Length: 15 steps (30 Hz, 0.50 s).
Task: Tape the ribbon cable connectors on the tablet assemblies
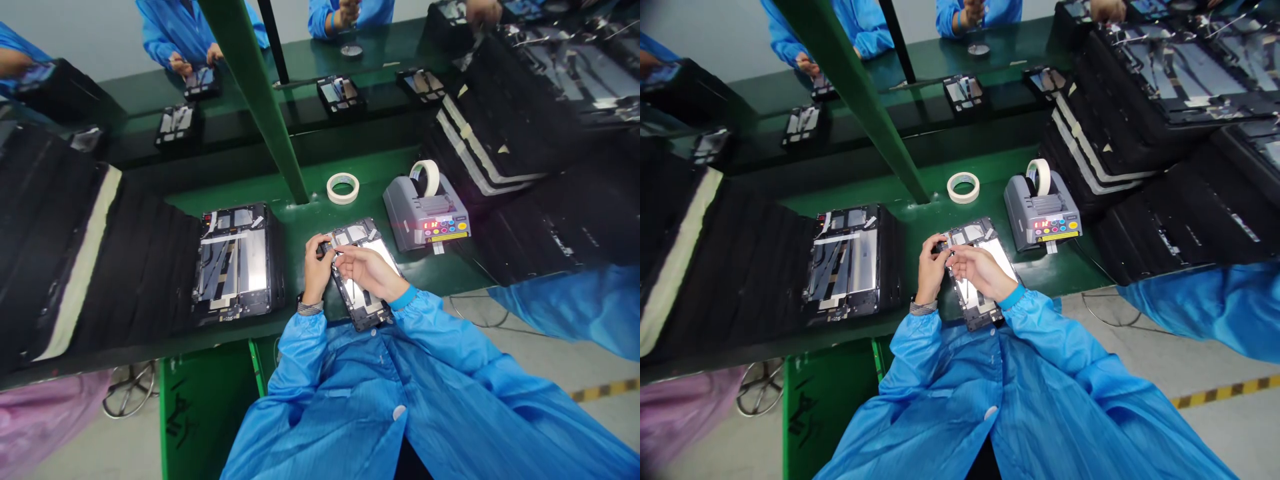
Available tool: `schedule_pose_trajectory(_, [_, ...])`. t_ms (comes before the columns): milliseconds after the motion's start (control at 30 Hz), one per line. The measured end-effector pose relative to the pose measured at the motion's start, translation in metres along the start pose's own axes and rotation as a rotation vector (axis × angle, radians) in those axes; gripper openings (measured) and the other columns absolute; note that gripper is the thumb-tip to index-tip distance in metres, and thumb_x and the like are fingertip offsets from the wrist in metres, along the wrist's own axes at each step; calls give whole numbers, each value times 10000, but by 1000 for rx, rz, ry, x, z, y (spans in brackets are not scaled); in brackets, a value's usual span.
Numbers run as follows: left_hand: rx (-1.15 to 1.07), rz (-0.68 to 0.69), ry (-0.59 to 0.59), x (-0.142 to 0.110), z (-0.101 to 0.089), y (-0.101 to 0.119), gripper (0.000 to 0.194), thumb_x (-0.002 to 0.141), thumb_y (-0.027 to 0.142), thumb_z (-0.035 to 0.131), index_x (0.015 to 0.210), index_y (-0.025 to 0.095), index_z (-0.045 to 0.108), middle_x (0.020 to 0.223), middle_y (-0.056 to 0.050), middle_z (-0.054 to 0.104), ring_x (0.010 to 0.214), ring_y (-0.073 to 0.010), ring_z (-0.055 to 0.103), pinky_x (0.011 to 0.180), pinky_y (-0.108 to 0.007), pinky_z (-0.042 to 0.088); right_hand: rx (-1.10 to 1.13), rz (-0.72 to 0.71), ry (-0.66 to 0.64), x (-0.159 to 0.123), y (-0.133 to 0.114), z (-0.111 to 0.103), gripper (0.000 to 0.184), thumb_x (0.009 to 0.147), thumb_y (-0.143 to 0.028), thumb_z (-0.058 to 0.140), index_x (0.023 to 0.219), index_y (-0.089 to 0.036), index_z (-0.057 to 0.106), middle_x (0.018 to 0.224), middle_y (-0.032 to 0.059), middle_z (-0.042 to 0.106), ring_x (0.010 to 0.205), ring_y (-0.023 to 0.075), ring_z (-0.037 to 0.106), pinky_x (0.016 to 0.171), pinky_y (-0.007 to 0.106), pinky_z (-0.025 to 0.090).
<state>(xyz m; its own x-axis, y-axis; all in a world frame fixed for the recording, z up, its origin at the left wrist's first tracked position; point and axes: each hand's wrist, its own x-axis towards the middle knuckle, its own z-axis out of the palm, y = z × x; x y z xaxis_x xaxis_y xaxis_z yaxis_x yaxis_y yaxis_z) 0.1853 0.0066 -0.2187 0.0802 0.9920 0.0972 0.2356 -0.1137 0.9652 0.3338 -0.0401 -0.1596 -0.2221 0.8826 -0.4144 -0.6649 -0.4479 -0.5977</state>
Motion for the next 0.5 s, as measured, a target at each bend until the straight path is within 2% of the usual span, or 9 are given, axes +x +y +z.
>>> schedule_pose_trajectory(133, [19,14,4,-2,0,2,276,906,188,634,1160,277,697,1363,-62,625,1294,-250,589,1000,-366,495,-7,7,-10,-2,0,2,330,801,-269,750,1102,-148,693,810,42,740,641,143,616,617,278,454])
schedule_pose_trajectory(233, [-7,-5,31,-2,1,2,373,903,206,664,1267,284,639,1368,-62,636,1293,-244,593,988,-351,507,-184,-91,24,-8,-1,2,379,829,-285,730,1182,-173,648,830,36,738,671,161,616,644,297,467])
schedule_pose_trajectory(300, [-45,-26,41,-2,2,0,472,898,226,697,1351,290,583,1437,-69,609,1341,-249,576,1001,-351,512,-487,-312,115,-9,-3,1,405,882,-287,689,1271,-209,607,917,45,752,778,195,650,739,340,511])
schedule_pose_trajectory(367, [-87,-44,46,-2,3,-3,550,899,256,724,1412,294,530,1491,-85,575,1386,-256,557,1031,-363,512,-876,-586,186,-6,-6,-1,444,935,-259,622,1374,-235,562,1107,82,756,1012,251,669,930,428,522])
schedule_pose_trajectory(433, [-123,-63,51,-3,2,-7,566,911,298,730,1431,293,507,1503,-102,560,1409,-263,546,1061,-381,511,-1214,-767,157,1,-9,-3,491,968,-205,542,1458,-228,517,1286,121,713,1238,302,604,1092,512,454])
schedule_pose_trajectory(500, [-154,-73,48,-3,1,-11,556,923,331,724,1432,293,502,1511,-111,551,1425,-267,537,1081,-395,510,-1429,-823,71,9,-9,-5,521,979,-155,477,1498,-194,487,1356,152,679,1320,330,550,1133,551,419])
